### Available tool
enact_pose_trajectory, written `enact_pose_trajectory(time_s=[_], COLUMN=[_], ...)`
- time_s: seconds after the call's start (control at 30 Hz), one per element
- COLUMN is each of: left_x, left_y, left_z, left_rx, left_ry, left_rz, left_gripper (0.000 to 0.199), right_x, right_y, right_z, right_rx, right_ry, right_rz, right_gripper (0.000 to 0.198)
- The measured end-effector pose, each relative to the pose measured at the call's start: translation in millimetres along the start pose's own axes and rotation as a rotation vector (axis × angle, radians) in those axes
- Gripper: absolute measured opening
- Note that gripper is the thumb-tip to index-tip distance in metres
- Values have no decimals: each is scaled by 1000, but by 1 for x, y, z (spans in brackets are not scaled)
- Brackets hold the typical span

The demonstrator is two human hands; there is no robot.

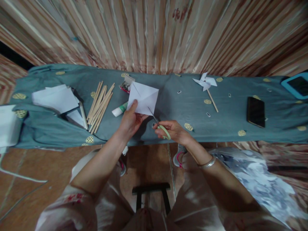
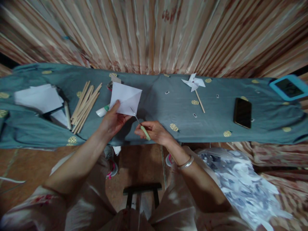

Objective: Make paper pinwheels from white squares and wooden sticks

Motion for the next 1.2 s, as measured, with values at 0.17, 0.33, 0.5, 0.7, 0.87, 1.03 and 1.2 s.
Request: enact_pose_trajectory(time_s=[0.17,0.33,0.5,0.7,0.87,1.03,1.2], left_x=[1,-4,-6,-5,-8,-9,-11], left_y=[-1,-2,-2,-1,0,0,0], left_z=[1,3,3,3,4,5,5], left_rx=[-2,-10,-19,-16,-34,-27,-39], left_ry=[-11,20,30,18,28,34,44], left_rz=[11,-38,-43,-43,-66,-78,-83], left_gripper=[14,15,17,17,16,15,14], right_x=[2,0,-1,2,1,2,3], right_y=[1,0,0,0,-1,0,1], right_z=[-1,0,-1,-2,-2,-3,-3], right_rx=[5,-10,1,19,23,29,56], right_ry=[6,32,34,39,39,23,11], right_rz=[-7,26,10,-12,-2,2,-7], right_gripper=[42,39,41,41,41,41,42])
Point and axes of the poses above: each hand's wrist, its own z-axis away from the middle knuckle, its own y-axis out of the back of the hand, x = y × z, the point moved 5 cm from there along -z, towards the middle knuckle, and after that the axes turned 4 degrees about -x, right-handed, at the moved point
